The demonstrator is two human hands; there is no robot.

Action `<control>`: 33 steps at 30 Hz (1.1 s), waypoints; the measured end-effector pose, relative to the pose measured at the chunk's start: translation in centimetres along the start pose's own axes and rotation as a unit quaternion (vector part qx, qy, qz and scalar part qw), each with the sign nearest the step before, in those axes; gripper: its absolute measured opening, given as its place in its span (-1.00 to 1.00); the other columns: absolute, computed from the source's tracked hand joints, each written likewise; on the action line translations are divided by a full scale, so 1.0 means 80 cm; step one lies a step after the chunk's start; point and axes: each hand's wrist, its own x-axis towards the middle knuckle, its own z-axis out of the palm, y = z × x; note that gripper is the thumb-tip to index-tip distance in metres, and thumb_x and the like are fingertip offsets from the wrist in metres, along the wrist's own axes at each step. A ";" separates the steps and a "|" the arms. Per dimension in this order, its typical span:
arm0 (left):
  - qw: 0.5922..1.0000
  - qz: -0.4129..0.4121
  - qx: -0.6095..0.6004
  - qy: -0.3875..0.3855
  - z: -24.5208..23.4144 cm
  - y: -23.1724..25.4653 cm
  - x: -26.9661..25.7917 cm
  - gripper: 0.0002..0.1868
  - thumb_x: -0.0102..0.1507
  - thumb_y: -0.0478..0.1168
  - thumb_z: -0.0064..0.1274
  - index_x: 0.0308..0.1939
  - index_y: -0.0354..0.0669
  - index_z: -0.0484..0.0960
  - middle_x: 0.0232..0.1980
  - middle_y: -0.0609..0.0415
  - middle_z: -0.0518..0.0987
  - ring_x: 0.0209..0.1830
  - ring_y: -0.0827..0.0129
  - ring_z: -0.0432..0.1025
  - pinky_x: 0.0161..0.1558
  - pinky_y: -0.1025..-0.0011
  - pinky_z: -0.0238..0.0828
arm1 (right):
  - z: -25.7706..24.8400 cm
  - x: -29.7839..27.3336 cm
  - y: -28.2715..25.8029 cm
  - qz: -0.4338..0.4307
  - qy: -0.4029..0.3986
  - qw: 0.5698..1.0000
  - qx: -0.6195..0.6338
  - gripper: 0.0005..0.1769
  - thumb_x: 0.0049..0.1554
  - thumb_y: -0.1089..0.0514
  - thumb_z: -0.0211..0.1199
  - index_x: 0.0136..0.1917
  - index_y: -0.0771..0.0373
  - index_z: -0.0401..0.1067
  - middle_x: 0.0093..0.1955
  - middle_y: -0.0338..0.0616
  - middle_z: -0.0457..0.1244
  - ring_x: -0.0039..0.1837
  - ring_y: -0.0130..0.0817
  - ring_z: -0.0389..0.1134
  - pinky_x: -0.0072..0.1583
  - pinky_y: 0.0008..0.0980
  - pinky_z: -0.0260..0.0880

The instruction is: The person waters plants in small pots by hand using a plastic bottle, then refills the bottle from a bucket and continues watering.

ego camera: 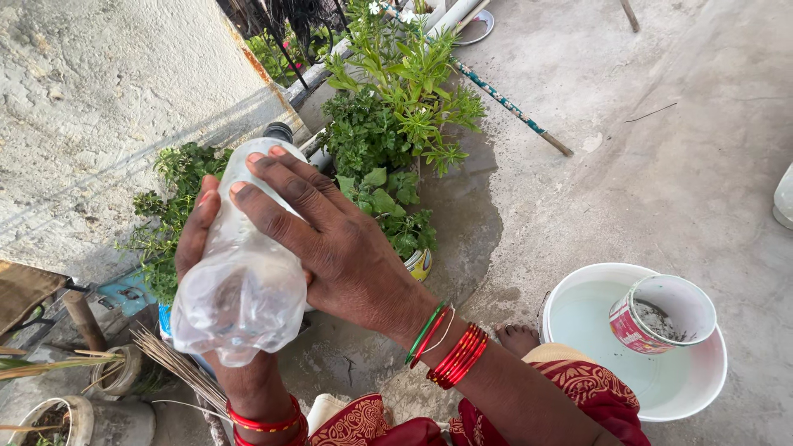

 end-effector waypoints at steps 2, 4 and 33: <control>1.000 0.002 -0.015 0.001 0.003 0.003 0.001 -0.30 0.45 -0.03 0.19 0.56 -0.21 0.25 0.67 -0.13 0.20 0.67 0.15 0.08 0.69 0.18 0.03 | 0.000 0.000 0.001 -0.005 0.007 1.000 0.016 -0.15 0.09 0.11 0.49 0.55 0.11 0.17 0.57 0.01 0.06 0.67 0.00 0.04 0.66 -0.12 0.11; 1.000 0.002 0.000 0.000 0.002 0.004 0.003 -0.28 0.44 -0.03 0.21 0.56 -0.22 0.24 0.67 -0.15 0.19 0.66 0.14 0.09 0.71 0.16 0.05 | 0.000 0.000 0.001 -0.007 0.011 1.000 0.025 -0.14 0.09 0.10 0.49 0.55 0.11 0.16 0.57 0.01 0.06 0.67 0.00 0.04 0.67 -0.11 0.11; 0.974 0.028 0.219 0.039 0.008 0.008 0.007 -0.49 0.36 -0.28 0.23 0.36 -0.33 0.47 0.51 -0.07 0.42 0.46 0.31 0.40 0.51 0.34 0.33 | 0.008 0.002 0.010 0.008 -0.004 0.999 0.046 -0.20 0.06 0.25 0.43 0.52 0.13 0.20 0.58 0.00 0.10 0.69 0.05 0.08 0.66 -0.08 0.16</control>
